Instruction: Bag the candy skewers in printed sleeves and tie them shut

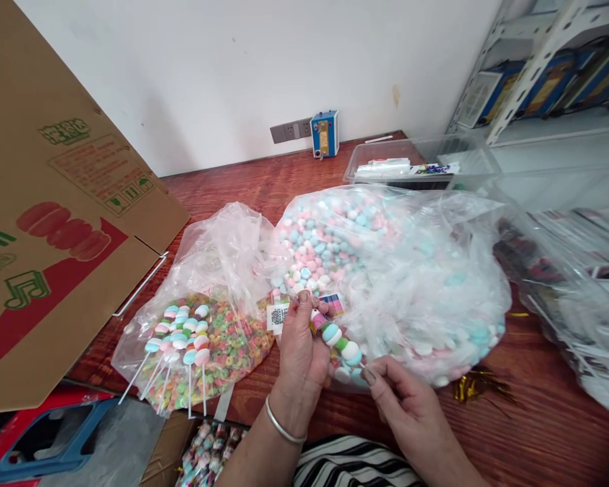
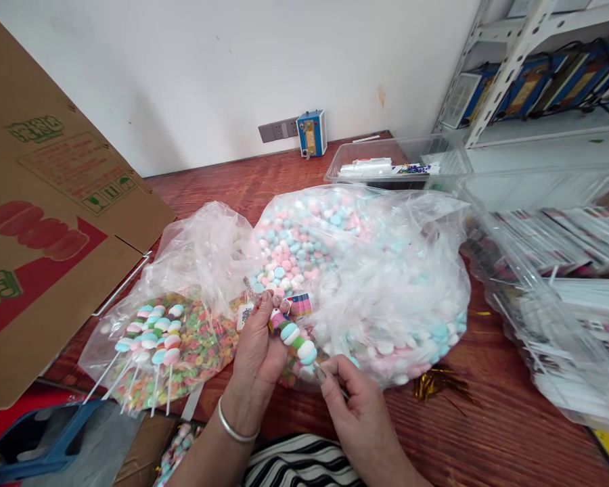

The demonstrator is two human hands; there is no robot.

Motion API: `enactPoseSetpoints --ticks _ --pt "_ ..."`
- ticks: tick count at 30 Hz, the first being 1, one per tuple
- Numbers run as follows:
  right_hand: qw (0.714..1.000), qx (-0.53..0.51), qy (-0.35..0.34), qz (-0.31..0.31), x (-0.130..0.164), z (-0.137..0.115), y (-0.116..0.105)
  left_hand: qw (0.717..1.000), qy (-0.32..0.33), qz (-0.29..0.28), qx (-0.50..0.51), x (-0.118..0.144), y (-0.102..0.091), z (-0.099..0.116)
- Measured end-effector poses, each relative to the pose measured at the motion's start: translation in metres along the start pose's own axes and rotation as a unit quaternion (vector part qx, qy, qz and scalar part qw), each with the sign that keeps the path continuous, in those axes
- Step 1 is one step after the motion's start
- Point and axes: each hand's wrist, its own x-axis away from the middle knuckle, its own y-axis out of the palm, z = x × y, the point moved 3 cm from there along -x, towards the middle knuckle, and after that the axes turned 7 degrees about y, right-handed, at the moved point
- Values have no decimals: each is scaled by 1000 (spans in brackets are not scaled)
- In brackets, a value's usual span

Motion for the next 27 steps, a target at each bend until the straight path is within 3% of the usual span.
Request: enactPoseSetpoints --ticks 2,5,7,9,11,13,15,16,18,21,23,24,27 --pt "974 172 -127 68 0 -5 -6 1000 -1 7 -9 0 0 -2" --pt "881 343 -294 139 4 -11 -10 1000 -9 6 -21 1 -1 -6" --pt "822 405 -366 165 7 -15 -10 999 -16 5 -30 0 -2 -8" --pt "794 427 -390 184 9 -17 -10 999 -24 3 -30 0 -3 -11" --pt "815 406 -372 181 9 -18 -11 999 -32 -2 -15 1 -2 -15" --pt "890 322 -293 138 5 -17 -13 999 -27 -15 13 1 -1 -18" --pt "975 157 -142 61 -2 -11 -14 998 -18 -41 38 2 0 -19" --pt "997 53 -51 22 -4 -7 -13 997 -21 -56 47 2 0 -20" --pt "984 -138 106 -43 -6 -2 -9 994 -39 -82 59 3 -1 -22" --pt "928 -290 208 -104 -4 -4 -2 989 -65 -115 73 6 0 -24" --pt "920 -307 213 -119 -2 -6 1 987 -65 -130 72 8 2 -26" --pt "930 -287 198 -114 -2 -7 2 987 -63 -130 66 9 3 -28" --pt "992 -103 63 -45 -4 -7 -1 992 -60 -111 30 10 3 -33"
